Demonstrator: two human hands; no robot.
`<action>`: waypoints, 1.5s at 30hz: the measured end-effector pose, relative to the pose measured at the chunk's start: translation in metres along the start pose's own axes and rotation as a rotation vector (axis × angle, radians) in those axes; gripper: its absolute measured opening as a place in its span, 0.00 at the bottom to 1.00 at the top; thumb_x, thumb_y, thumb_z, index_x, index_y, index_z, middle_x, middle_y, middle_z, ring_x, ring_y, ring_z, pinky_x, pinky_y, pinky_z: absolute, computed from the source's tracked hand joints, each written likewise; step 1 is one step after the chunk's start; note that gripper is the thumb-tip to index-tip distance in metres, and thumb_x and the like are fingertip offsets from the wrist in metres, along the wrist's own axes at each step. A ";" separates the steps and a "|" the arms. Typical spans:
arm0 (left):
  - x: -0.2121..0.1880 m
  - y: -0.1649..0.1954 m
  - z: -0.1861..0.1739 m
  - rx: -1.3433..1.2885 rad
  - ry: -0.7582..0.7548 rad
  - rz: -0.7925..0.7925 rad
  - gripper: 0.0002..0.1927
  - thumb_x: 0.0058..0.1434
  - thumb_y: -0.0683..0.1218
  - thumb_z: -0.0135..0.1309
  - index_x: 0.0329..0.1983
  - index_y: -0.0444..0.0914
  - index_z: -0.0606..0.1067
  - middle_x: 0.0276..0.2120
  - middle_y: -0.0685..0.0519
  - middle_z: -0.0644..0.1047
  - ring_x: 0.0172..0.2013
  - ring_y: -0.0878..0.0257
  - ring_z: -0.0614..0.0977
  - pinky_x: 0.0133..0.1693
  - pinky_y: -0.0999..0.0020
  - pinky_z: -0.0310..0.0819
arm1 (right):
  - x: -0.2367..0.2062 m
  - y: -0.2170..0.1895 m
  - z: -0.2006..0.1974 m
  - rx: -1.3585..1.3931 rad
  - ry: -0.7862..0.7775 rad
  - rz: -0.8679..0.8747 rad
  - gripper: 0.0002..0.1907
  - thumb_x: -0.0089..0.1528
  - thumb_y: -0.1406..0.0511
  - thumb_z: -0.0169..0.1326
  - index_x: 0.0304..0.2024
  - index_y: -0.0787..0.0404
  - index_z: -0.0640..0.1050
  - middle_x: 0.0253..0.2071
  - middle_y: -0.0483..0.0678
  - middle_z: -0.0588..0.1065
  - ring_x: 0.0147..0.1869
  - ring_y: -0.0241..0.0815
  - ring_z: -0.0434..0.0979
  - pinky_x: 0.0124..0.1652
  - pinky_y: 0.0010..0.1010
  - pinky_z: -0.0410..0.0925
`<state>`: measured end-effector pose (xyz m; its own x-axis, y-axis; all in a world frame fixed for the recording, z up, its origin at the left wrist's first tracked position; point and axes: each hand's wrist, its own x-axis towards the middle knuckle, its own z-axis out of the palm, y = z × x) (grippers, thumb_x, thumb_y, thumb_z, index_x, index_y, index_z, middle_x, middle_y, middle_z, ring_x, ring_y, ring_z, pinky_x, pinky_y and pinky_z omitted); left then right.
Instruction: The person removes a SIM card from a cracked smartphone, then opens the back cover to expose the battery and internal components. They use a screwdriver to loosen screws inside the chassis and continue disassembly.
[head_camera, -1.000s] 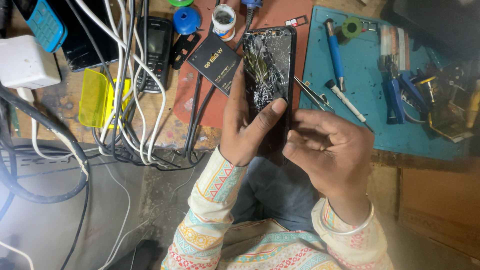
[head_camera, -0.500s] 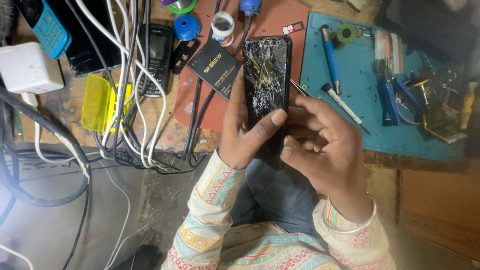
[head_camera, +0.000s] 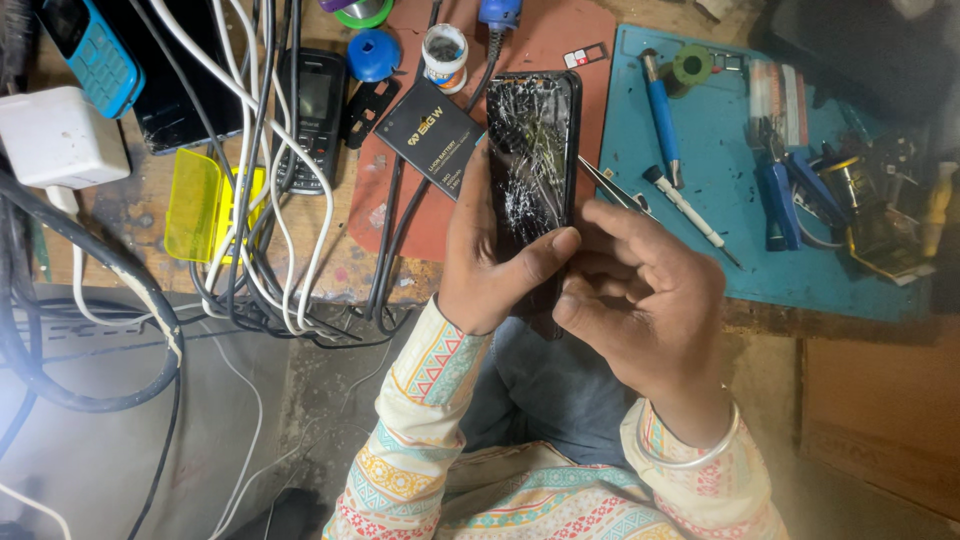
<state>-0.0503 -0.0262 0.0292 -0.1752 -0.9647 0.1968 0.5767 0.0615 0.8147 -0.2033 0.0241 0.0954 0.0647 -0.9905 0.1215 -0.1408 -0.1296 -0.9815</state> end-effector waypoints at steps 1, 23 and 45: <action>0.000 0.001 0.000 0.008 -0.006 0.006 0.48 0.61 0.35 0.62 0.79 0.29 0.49 0.61 0.48 0.69 0.60 0.63 0.74 0.64 0.67 0.70 | 0.000 -0.001 0.000 -0.031 0.003 -0.004 0.32 0.59 0.72 0.64 0.64 0.76 0.70 0.48 0.57 0.80 0.47 0.35 0.81 0.48 0.25 0.77; -0.001 0.017 0.016 -0.397 0.164 -0.101 0.30 0.76 0.49 0.54 0.72 0.30 0.57 0.56 0.44 0.71 0.56 0.56 0.75 0.59 0.60 0.72 | -0.003 -0.012 0.013 -0.243 0.336 -0.175 0.16 0.65 0.70 0.62 0.53 0.73 0.77 0.39 0.51 0.79 0.33 0.32 0.75 0.35 0.20 0.71; 0.011 0.011 0.026 0.422 -0.078 0.359 0.49 0.54 0.39 0.70 0.74 0.33 0.54 0.59 0.46 0.71 0.56 0.57 0.76 0.62 0.67 0.75 | 0.016 -0.081 -0.041 -0.417 0.041 -0.078 0.18 0.68 0.65 0.56 0.56 0.70 0.79 0.36 0.54 0.80 0.35 0.38 0.83 0.39 0.28 0.77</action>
<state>-0.0670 -0.0293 0.0541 -0.0942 -0.8434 0.5289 0.2443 0.4955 0.8336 -0.2312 0.0174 0.1832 0.0529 -0.9770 0.2068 -0.5251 -0.2034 -0.8264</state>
